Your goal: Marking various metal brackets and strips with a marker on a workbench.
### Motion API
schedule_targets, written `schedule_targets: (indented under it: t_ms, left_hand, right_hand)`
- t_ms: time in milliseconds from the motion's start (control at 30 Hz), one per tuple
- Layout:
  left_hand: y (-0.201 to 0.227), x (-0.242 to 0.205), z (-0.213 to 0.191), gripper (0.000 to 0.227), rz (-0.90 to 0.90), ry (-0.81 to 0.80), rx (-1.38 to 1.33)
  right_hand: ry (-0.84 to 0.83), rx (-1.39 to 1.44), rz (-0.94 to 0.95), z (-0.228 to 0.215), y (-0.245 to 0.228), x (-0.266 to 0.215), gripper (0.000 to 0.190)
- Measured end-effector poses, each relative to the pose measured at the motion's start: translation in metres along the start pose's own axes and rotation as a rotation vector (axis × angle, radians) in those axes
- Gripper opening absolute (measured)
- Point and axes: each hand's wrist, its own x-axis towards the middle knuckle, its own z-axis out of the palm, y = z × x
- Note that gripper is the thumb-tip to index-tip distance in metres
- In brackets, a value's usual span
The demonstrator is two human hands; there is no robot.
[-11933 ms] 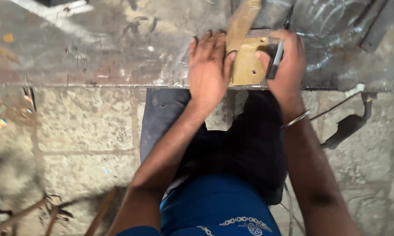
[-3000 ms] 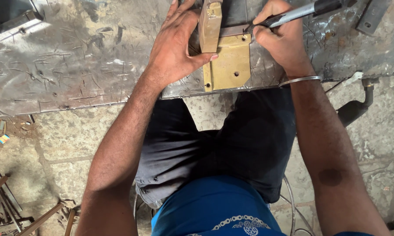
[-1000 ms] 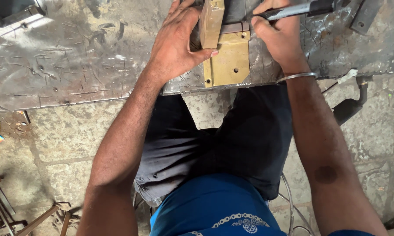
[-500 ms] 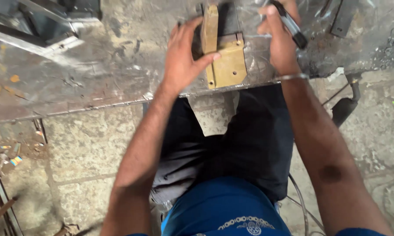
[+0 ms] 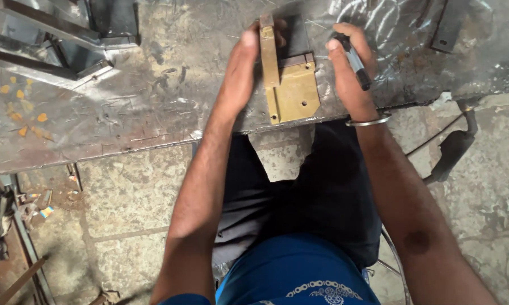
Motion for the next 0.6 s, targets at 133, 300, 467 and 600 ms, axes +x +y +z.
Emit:
schedule_targets:
  t_ms: [133, 300, 467, 600]
  left_hand:
    - [-0.003, 0.013, -0.006, 0.082, 0.036, -0.029, -0.036]
    - [0.010, 0.008, -0.052, 0.050, 0.052, 0.369, -0.089]
    - [0.065, -0.022, -0.129, 0.041, 0.150, 0.697, 0.077]
    - [0.084, -0.032, -0.178, 0.040, 0.228, 0.803, -0.016]
  right_hand:
    - [0.012, 0.114, 0.010, 0.000, 0.013, -0.001, 0.026]
    - [0.018, 0.198, 0.054, -0.002, 0.018, -0.002, 0.027]
    - [-0.038, 0.211, 0.042, 0.001, 0.025, -0.006, 0.025]
    - [-0.054, 0.176, 0.001, 0.001, 0.026, -0.008, 0.023]
